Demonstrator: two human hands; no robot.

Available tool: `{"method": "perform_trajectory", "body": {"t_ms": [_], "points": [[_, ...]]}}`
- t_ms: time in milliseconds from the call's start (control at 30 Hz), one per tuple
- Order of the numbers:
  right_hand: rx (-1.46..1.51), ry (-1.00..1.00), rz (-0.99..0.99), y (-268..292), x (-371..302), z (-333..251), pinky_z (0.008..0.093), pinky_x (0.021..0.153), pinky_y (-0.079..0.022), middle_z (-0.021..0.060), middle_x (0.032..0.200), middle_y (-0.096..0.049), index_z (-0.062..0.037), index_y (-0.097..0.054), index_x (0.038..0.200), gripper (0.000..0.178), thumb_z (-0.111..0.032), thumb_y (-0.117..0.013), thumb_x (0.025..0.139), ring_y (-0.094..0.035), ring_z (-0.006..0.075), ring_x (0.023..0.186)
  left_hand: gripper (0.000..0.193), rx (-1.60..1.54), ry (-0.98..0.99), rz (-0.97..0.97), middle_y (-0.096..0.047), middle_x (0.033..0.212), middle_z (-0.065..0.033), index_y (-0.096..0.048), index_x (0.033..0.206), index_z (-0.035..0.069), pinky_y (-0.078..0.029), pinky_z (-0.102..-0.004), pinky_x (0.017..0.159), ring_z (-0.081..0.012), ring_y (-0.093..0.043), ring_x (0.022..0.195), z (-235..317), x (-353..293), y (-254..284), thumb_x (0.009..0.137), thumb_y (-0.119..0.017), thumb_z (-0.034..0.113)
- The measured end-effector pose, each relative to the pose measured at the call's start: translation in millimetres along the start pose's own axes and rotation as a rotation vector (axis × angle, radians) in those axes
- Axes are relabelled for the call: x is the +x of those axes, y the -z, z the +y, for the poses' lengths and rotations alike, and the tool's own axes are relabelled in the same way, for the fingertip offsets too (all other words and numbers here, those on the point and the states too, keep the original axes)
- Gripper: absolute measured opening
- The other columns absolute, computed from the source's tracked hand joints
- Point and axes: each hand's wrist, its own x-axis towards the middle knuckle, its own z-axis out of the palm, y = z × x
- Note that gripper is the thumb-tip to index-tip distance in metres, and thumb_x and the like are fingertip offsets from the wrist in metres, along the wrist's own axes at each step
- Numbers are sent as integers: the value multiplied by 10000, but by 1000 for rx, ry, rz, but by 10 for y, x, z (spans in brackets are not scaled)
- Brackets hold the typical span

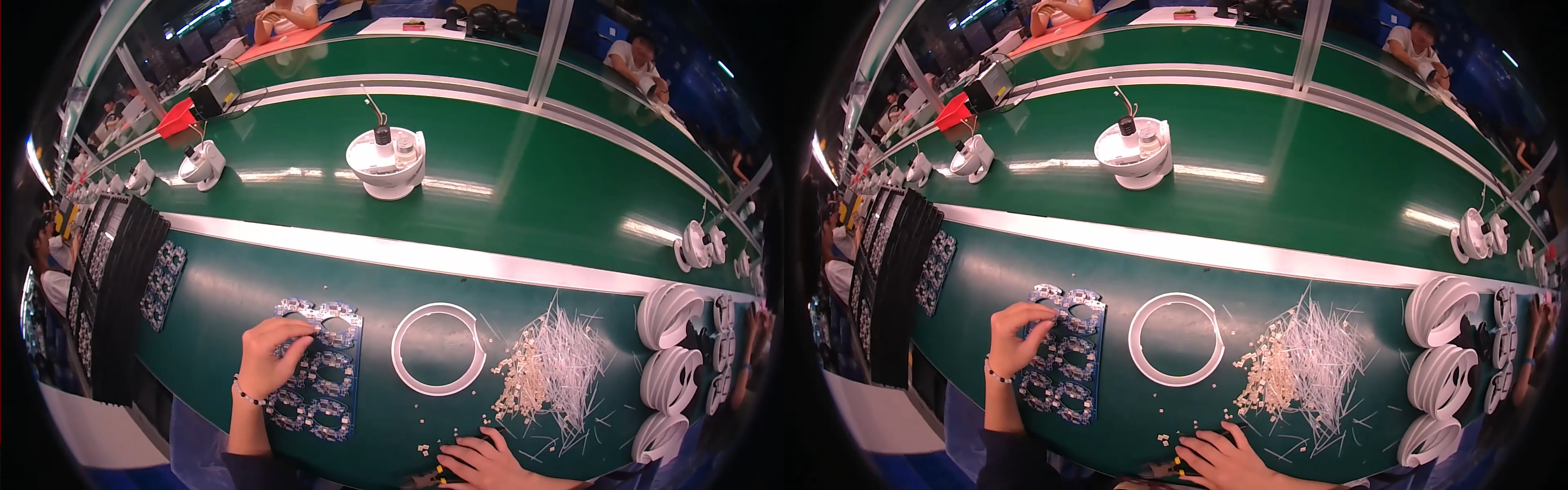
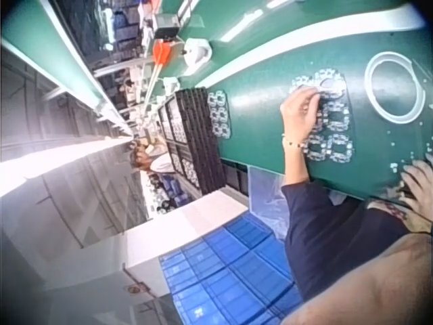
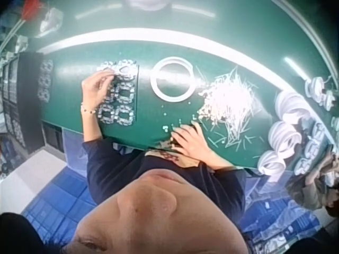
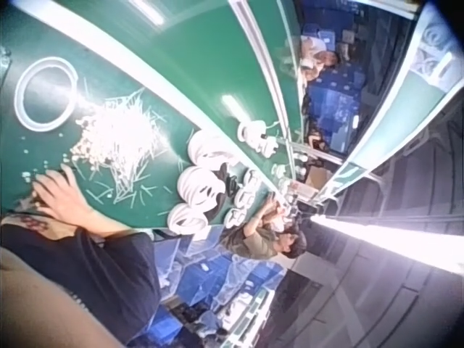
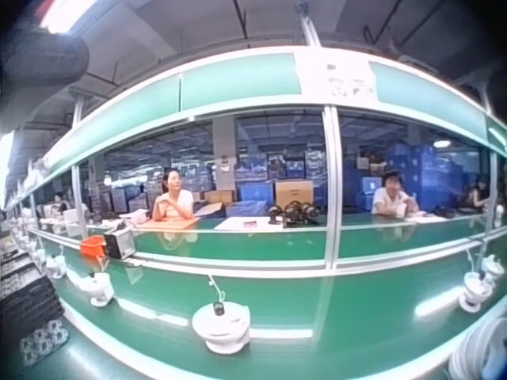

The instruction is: Assembling circular LED light fixtures by installing circuit boards and housings on a production line.

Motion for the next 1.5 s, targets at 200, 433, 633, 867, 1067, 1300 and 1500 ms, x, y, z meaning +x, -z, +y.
{"method": "perform_trajectory", "body": {"t_ms": [200, 433, 633, 867, 1067, 1300, 1500], "points": [[-252, 84, 335, 821, 136, -50, 397, 805, -397, 80, 1064, -606, -62, -627, 952, 339, -264, -692, 687, -550, 239, 853, 117, 55, -68, 13, -677, 836, -101, -661, 810, 22, -504, -316, 689, -250, -646, 767, -122, 60, 136, 701, -676, -17], [-999, 147, 560, 2200, 1336, 541, 403, 752, -436, 148, 972, -632, 0, -615, 1036, 485, -58, -709, 564, -597, 307, 849, 137, 53, -71, 189, -663, 815, -116, -655, 836, 21, -497, -321, 668, -271, -637, 741, -418, -115, 81, 706, -656, -21], [-1161, 143, 430, 2671, 2886, 1510, 355, 790, -414, 36, 894, -602, -91, -638, 929, 364, -220, -767, 614, -545, 213, 926, 218, -68, -143, 176, -659, 792, -99, -627, 915, 8, -474, -311, 613, -250, -625, 673, -418, -77, -38, 701, -650, -26], [-1269, 20, 26, 1976, 3611, 1884, 345, 789, -394, 6, 866, -601, -136, -679, 859, 310, -346, -753, 643, -524, 171, 943, 233, -37, -98, 139, -665, 797, -97, -625, 923, 4, -478, -306, 630, -241, -628, 674, -480, -160, 19, 694, -642, -36], [-1308, 13, -40, 1997, 3645, 1970, 339, 776, -391, 11, 862, -608, -141, -691, 804, 258, -332, -755, 643, -527, 174, 938, 232, -46, -81, 105, -666, 802, -103, -624, 925, 0, -479, -307, 635, -243, -629, 679, -493, -157, -1, 696, -638, -32], [-1324, -45, -231, 1959, 3659, 2040, 344, 815, -380, 20, 897, -591, -137, -674, 930, 352, -332, -760, 650, -510, 173, 973, 222, -37, -68, 101, -669, 802, -105, -621, 920, -4, -480, -307, 633, -246, -630, 681, -522, -141, -51, 699, -636, -27], [-1272, -61, -269, 2083, 3583, 2062, 337, 749, -442, 41, 732, -617, -101, -672, 748, 220, -254, -746, 609, -593, 207, 813, 202, -49, -51, 90, -668, 797, -107, -624, 901, -4, -480, -309, 632, -252, -628, 679, -502, -118, -54, 701, -635, -26]]}}
